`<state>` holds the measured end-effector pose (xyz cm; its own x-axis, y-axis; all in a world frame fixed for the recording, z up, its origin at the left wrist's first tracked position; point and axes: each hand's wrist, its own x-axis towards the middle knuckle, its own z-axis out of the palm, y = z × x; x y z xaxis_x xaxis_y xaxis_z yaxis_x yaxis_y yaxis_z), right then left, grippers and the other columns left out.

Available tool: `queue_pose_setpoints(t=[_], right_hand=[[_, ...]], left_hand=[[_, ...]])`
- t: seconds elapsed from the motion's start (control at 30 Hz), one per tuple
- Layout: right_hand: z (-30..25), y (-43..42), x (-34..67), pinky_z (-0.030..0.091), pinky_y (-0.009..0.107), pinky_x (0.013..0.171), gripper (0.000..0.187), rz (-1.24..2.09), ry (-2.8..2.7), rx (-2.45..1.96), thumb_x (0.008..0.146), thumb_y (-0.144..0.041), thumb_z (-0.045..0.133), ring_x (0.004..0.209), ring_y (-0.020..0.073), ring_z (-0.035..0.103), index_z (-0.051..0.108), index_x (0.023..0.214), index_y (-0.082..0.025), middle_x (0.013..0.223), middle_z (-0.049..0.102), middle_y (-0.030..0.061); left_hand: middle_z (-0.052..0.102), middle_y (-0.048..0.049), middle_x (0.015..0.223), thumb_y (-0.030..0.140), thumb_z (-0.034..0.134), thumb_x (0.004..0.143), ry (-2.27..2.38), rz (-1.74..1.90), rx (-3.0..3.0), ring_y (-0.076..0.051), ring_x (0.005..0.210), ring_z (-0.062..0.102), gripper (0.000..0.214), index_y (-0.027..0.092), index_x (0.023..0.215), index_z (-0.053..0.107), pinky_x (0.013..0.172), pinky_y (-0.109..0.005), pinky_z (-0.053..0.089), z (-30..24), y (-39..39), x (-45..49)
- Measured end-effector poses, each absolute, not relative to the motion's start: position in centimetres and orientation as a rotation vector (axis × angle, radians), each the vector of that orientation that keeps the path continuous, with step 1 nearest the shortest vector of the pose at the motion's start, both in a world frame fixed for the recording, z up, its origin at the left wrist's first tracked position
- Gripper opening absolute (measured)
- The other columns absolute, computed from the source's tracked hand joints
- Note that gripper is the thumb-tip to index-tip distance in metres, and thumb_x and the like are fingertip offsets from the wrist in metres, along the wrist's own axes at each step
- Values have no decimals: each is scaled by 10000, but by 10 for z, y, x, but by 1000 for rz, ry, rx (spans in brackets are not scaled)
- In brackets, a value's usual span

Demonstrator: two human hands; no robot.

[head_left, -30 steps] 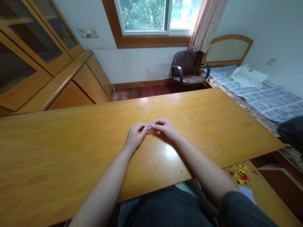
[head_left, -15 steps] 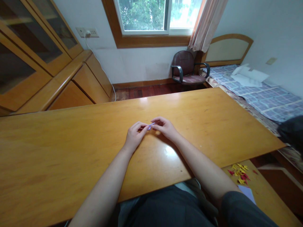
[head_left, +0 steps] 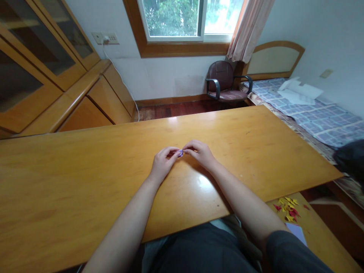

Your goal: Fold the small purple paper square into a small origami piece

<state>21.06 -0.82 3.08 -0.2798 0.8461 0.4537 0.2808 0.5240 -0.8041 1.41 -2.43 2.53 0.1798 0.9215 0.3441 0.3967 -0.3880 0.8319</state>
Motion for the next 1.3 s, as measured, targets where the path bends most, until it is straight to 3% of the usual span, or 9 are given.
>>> queue_pose_setpoints(t=[0.1, 0.33, 1.3], right_hand=[[29, -8, 209, 492, 275, 732, 78, 712, -1854, -913, 882, -228, 659, 775, 156, 628, 723, 850, -198, 824, 703, 31], [25, -6, 210, 487, 262, 714, 43, 662, -1895, -911, 872, -223, 681, 751, 148, 629, 707, 855, -194, 822, 711, 25], [22, -4, 216, 483, 256, 724, 59, 509, -2124, -905, 930, -187, 585, 799, 157, 608, 636, 900, -187, 868, 653, 50]], left_hand=[[746, -26, 919, 365, 672, 866, 1244, 1180, 1882, -168, 798, 710, 239, 220, 1056, 674, 745, -285, 570, 22, -26, 15], [721, -4, 849, 317, 629, 907, 1204, 1195, 2034, -138, 776, 685, 116, 216, 912, 686, 741, -254, 556, 27, -27, 14], [693, -17, 877, 248, 578, 941, 1139, 1109, 2427, -165, 828, 645, 70, 217, 962, 636, 776, -295, 508, 25, -25, 11]])
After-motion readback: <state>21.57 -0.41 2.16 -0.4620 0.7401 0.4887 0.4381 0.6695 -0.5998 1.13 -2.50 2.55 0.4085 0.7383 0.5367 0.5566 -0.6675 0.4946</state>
